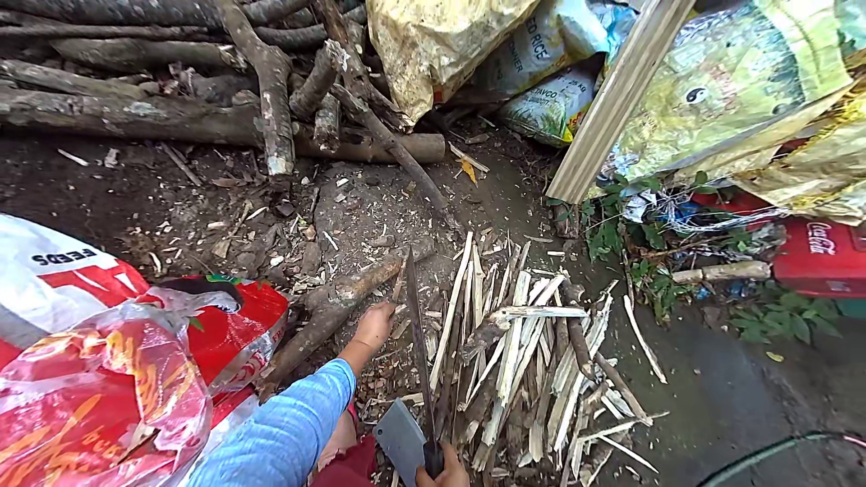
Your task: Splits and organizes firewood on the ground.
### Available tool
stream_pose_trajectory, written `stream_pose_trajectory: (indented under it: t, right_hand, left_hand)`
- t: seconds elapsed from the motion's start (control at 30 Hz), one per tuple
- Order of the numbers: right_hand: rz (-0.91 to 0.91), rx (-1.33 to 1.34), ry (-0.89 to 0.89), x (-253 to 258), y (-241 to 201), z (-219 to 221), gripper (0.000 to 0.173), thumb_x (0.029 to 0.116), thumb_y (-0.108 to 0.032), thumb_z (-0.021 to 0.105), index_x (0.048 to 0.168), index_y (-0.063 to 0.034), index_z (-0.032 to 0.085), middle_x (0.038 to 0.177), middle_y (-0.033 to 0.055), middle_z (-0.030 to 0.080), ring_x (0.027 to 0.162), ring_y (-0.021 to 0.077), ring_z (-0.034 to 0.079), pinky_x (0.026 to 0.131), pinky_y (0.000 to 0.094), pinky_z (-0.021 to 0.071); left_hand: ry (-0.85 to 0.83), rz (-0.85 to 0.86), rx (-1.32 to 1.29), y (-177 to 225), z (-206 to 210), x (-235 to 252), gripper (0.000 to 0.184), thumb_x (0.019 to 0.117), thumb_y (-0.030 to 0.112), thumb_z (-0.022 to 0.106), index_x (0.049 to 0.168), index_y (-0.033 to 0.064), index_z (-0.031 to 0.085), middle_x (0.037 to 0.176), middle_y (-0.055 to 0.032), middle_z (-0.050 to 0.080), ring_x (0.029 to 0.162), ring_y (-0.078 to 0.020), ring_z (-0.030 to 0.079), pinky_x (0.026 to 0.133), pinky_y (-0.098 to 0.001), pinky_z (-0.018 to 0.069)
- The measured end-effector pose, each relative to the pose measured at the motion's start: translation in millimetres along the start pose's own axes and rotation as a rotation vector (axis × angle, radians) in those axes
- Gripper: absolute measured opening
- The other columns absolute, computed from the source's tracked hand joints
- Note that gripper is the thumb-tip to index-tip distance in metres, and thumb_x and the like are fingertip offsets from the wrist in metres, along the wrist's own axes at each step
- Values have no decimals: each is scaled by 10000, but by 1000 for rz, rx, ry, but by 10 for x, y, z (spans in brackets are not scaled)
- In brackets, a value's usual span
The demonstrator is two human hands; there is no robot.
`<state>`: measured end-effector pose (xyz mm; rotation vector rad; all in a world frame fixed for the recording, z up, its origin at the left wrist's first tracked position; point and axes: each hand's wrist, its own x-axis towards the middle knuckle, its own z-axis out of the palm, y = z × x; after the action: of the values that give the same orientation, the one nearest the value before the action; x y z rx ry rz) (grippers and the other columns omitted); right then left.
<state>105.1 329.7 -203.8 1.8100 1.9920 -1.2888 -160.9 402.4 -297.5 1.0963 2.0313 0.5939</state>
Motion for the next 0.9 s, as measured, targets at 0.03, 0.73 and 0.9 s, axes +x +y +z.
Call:
stream_pose_trajectory:
  t: [0.03, 0.73, 0.9]
  right_hand:
    - [5, -4, -10, 5, 6, -4, 430, 856, -117, 723, 1203, 120, 634, 883, 273, 698, 834, 397, 695, 792, 581, 540]
    - [-43, -52, 47, 3, 36, -15, 458, 864, -129, 724, 1229, 131, 629, 915, 287, 712, 867, 430, 710, 818, 605, 544]
    - [-31, -51, 41, 18, 16, -46, 451, 857, -119, 719, 1226, 123, 630, 890, 277, 707, 839, 417, 705, 795, 593, 544]
  left_hand:
    - [8, 3, -8, -5, 5, -5, 302, 1056, 93, 528, 1282, -69, 645, 1352, -250, 632, 1328, -373, 573, 1170, -481, 393]
    - [-12, -7, 9, 33, -11, 24, 299, 1060, 94, 515, 1272, -73, 643, 1349, -250, 632, 1328, -371, 572, 1169, -476, 393]
    - [-4, 2, 9, 22, -9, 19, 291, 1057, 92, 517, 1253, -79, 647, 1327, -262, 637, 1310, -381, 582, 1156, -483, 405]
